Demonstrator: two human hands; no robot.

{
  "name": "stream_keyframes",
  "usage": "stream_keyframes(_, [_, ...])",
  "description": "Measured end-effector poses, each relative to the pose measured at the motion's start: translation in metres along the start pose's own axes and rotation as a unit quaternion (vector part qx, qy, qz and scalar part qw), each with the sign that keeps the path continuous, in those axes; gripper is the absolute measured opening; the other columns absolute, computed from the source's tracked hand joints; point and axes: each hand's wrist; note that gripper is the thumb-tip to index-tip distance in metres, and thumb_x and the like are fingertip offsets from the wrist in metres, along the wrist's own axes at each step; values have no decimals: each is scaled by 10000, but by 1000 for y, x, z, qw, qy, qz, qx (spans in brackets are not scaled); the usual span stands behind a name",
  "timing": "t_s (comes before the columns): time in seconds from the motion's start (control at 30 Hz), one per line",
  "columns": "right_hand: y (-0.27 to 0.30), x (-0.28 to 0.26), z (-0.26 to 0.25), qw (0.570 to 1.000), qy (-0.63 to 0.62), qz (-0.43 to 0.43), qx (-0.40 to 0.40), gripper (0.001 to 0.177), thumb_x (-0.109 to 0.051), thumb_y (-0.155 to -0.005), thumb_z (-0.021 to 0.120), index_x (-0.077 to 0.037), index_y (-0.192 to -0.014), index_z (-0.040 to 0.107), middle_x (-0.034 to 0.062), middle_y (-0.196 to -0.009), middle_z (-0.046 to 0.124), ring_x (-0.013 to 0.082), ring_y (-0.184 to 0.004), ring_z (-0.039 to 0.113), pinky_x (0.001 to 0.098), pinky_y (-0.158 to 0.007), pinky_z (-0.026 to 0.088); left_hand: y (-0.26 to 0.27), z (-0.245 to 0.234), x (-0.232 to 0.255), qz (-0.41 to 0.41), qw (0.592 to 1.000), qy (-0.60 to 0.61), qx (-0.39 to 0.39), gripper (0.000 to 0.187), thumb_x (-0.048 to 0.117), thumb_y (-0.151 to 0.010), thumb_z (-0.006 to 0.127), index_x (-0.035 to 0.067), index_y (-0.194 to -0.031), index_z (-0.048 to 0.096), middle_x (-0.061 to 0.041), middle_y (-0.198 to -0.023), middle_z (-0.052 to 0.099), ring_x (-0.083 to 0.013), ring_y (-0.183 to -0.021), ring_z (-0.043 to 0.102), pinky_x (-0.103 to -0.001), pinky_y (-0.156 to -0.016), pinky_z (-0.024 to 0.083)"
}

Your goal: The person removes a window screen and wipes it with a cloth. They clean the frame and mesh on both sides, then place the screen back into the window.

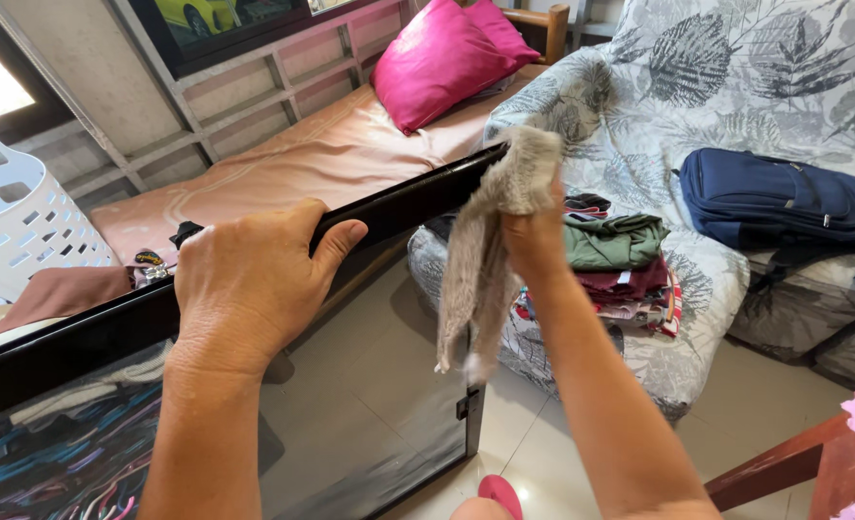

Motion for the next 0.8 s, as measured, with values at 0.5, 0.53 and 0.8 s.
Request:
stream_keyframes(0.5, [205,232,-44,971,232,3,62,353,-105,-1033,532,5,-1368,514,135,-1295,602,248,-1207,580,388,-1069,450,2,-2,1,20,1000,4,-2,521,666,-940,511,184,-962,707,-138,-755,722,-402,-747,705,-548,-642,528])
stream_keyframes(0.53, [213,230,-46,966,252,13,54,361,-100,-1033,527,8,-1376,506,139,-1303,595,255,-1208,572,389,-1074,441,2,-2,1,21,1000,7,-4,518,666,-938,513,186,-964,706,-138,-756,722,-401,-748,706,-550,-641,528])
stream_keyframes(0.8, [87,146,-40,973,222,-22,63,268,-52,-1009,503,31,-1254,573,181,-1208,632,323,-1132,593,431,-1029,451,5,-3,2,25,999,30,-12,506,657,-938,517,190,-965,709,-129,-781,734,-401,-786,706,-557,-682,526])
Point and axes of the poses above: each hand's wrist, its own y-axis away from the middle knuckle, its own z-axis out of the palm, x = y × z
